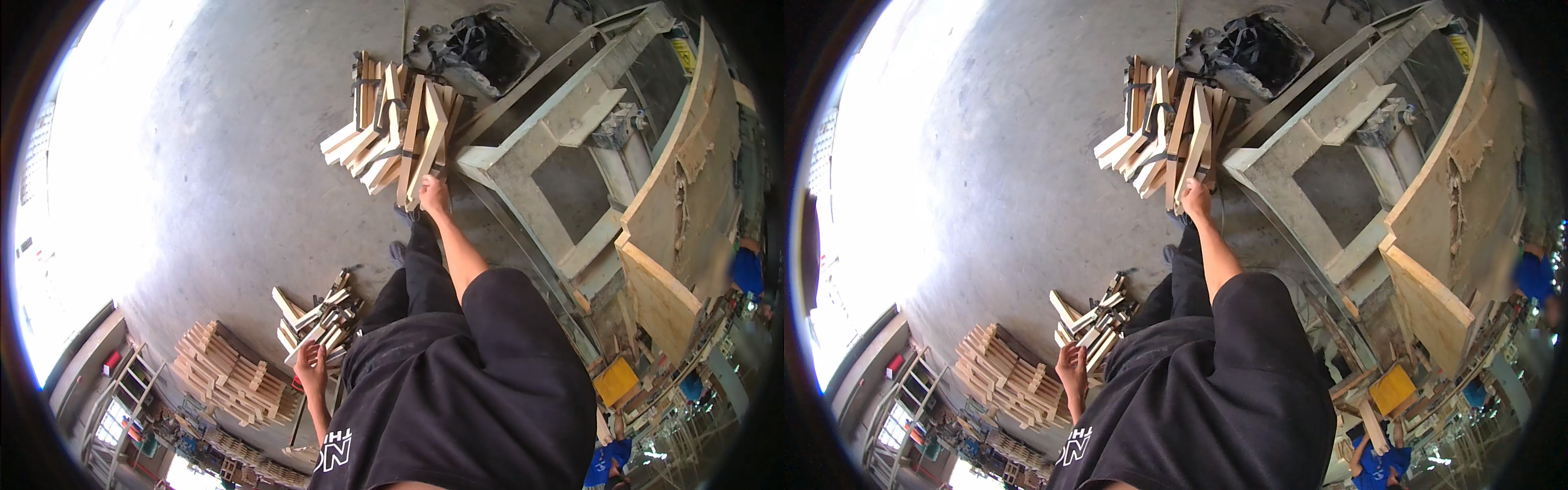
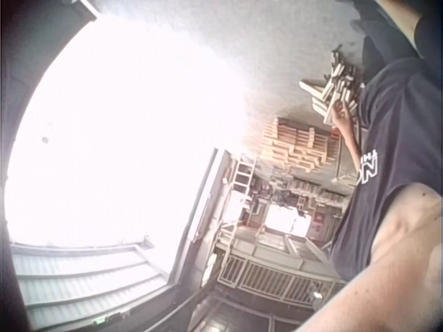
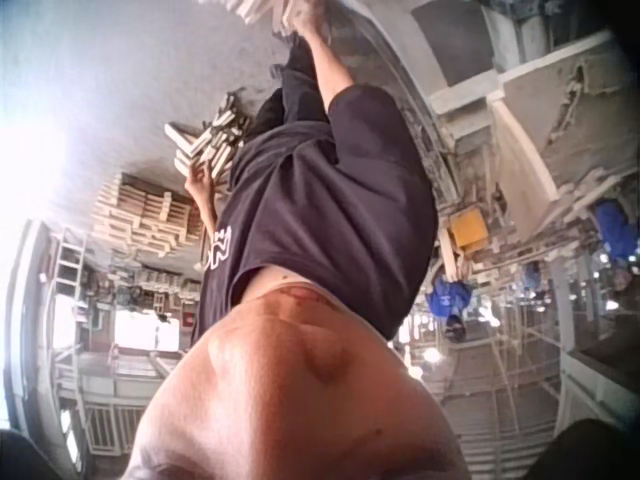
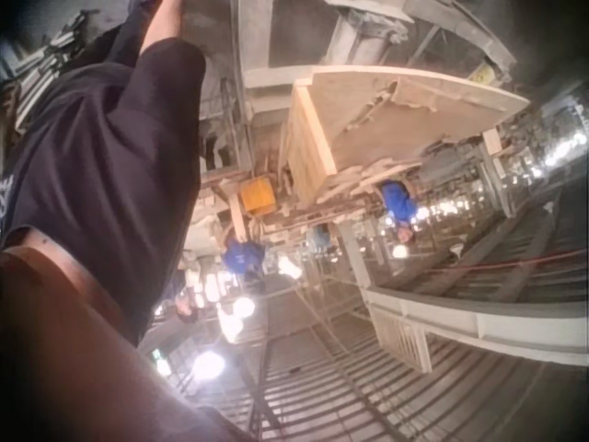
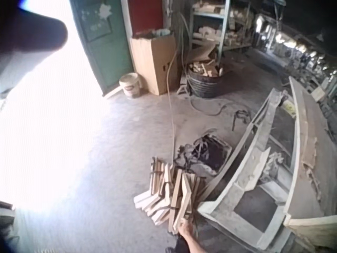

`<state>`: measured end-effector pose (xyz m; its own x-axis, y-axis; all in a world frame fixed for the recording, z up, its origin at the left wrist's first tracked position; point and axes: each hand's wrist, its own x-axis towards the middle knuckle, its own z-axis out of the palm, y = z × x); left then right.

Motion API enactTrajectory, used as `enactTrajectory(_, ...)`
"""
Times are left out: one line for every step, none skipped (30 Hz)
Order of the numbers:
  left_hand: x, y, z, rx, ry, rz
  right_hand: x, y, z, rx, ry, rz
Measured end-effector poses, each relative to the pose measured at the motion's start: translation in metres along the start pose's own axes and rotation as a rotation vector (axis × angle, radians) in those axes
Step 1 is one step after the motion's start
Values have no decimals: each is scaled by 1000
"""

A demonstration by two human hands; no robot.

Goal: The person repeatedly picks up small wooden parts from a workbench, briefly turns them over, and places them into a yellow bin or onto a stack. The person handles the parts one at a time throughout the clip.

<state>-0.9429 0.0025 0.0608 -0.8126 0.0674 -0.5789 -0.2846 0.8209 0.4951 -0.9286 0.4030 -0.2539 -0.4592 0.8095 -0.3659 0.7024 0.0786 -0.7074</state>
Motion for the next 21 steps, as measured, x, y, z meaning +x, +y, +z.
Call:
enactTrajectory(-1, -4, 1, -25, 0, -13, -4, -2, 1, -84, -66, -21)
enactTrajectory(-2, -8, 1, -40, -5, -18, -9, -4, 4, -55, -91, 18)
enactTrajectory(0, -9, 3, -59, -12, -12, -10, -6, 4, -24, -105, 52)
enactTrajectory(2, -11, 3, -76, -19, -4, -16, -6, 4, -15, -118, 31)
enactTrajectory(-1, -13, 1, 9, -28, 20, -27, -6, 3, -3, -128, 10)
enactTrajectory(-3, -20, 4, -15, -34, 25, -35, -8, -2, -10, -141, -24)
enactTrajectory(-1, -23, 7, -32, -48, 45, -43, -6, -6, -15, -139, -37)
enactTrajectory(-1, -27, 6, -24, -70, 45, -56, -3, -8, 30, -166, -28)
enactTrajectory(3, -26, 2, -41, -87, 96, -66, 7, -11, 86, -173, -10)
enactTrajectory(9, -28, 2, 3, -96, 165, -78, 7, -21, 96, -188, 3)
enactTrajectory(16, -29, 2, 51, -107, 241, -94, 6, -32, 111, -194, 19)
enactTrajectory(21, -30, 2, -23, -130, 263, -110, 11, -40, 89, -140, -5)
enactTrajectory(28, -30, 0, -66, -162, 333, -128, 18, -47, 60, -80, -14)
enactTrajectory(34, -32, 0, -45, -167, 392, -146, 21, -55, 31, -67, 33)
enactTrajectory(42, -31, -2, -28, -195, 454, -168, 29, -63, 68, -53, 118)
enactTrajectory(52, -29, -4, 3, -227, 513, -190, 34, -71, 120, -44, 180)
enactTrajectory(59, -25, -5, 34, -271, 574, -215, 52, -77, 106, 33, 226)
enactTrajectory(64, -21, -4, 66, -272, 647, -237, 66, -83, 155, 36, 222)
enactTrajectory(71, -16, -1, 103, -258, 721, -260, 77, -91, 197, 47, 224)
enactTrajectory(78, -12, 3, 181, -262, 792, -283, 85, -99, 141, 67, 222)
enactTrajectory(84, -4, 5, 260, -268, 860, -309, 100, -107, 152, 51, 293)
